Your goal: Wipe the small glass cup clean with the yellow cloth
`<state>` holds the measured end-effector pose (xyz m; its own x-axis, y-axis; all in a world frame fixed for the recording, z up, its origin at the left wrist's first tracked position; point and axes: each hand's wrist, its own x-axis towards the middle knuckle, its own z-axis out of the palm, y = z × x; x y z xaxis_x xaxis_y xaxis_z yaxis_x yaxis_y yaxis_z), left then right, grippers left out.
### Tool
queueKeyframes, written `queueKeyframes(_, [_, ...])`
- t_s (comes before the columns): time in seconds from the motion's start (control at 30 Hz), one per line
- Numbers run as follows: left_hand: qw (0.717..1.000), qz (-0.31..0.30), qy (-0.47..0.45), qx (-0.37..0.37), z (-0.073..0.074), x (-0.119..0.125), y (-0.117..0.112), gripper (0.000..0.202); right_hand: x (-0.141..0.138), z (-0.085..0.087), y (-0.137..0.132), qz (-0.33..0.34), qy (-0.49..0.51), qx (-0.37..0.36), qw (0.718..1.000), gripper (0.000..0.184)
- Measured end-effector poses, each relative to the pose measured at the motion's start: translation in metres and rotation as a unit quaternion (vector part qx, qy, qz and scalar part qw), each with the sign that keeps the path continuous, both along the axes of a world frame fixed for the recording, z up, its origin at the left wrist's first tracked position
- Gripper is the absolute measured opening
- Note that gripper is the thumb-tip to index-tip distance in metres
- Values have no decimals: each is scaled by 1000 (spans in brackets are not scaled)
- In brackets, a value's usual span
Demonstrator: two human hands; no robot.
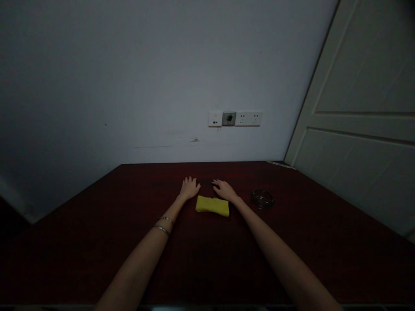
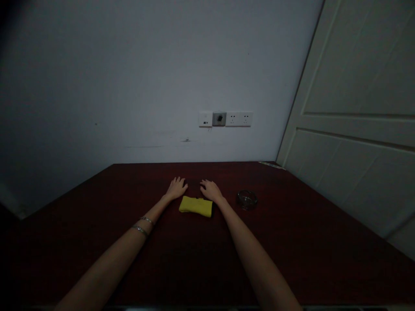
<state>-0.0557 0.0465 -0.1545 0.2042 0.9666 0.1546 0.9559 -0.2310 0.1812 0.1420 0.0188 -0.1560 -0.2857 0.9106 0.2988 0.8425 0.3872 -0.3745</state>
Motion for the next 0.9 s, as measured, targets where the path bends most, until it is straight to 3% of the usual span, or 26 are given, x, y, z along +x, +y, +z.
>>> queueKeyframes(0.9, [1000, -16, -6, 16, 0, -7, 2, 52, -5, 3, -5, -6, -18, 2, 1000, 40])
